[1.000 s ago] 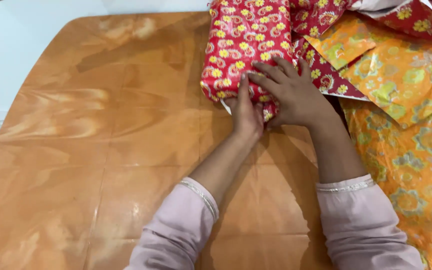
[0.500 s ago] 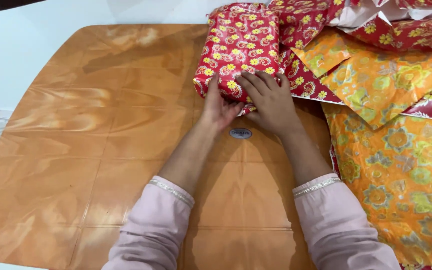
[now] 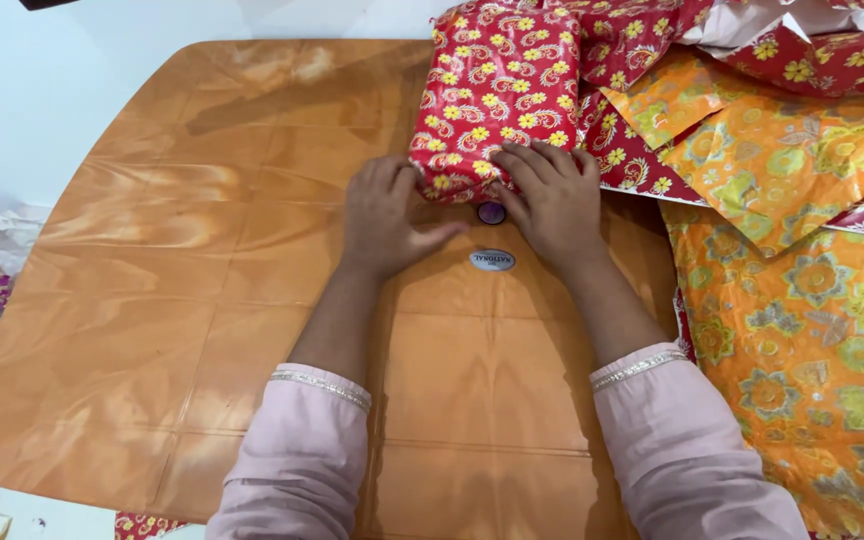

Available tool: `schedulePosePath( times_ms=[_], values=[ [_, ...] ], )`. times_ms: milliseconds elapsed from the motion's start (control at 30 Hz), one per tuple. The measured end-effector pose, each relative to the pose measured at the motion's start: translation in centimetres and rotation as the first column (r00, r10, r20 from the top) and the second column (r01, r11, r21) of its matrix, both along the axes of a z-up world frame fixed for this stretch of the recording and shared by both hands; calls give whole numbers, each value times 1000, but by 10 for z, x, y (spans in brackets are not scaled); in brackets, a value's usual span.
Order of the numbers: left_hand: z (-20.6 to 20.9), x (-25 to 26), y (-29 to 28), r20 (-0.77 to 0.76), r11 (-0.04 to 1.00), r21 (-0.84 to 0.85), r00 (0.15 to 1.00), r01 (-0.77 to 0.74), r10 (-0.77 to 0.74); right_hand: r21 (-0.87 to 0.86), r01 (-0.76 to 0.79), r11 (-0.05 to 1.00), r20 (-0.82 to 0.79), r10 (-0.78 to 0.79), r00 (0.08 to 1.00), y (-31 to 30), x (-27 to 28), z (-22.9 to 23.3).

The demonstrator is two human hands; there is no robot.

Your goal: The person wraps rectangular boxes with red floral-patterned paper on a wooden table. They fold the paper around each box, tuck the ends, and place the wrapped items aside. The person repeats this process for multiple boxes, stacking the finished wrapped packages.

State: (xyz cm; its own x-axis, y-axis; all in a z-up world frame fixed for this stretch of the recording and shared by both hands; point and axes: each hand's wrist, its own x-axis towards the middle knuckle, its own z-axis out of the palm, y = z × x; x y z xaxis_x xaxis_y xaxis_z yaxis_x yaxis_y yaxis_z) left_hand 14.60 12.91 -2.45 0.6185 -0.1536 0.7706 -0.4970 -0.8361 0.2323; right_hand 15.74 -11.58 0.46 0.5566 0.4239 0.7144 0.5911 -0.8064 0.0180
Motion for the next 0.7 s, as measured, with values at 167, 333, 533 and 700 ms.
schedulePosePath(
  times_ms=[167, 333, 533, 700],
  values=[
    [-11, 14, -5, 250, 1000, -19, 968, 19, -14, 41, -2, 999, -22, 3, 1000, 0, -3, 1],
    [-20, 25, -2, 96, 961, 274, 993, 40, -69, 43, -29, 999, -66, 32, 997, -2, -5, 4],
    [-16, 30, -4, 128, 983, 142, 982, 120, -139, -144, 92, 985, 88, -80, 993, 6, -11, 6],
    [-9, 31, 4, 50, 961, 18, 960, 276, -277, -42, 7, 999, -24, -8, 1000, -3, -6, 7]
  ],
)
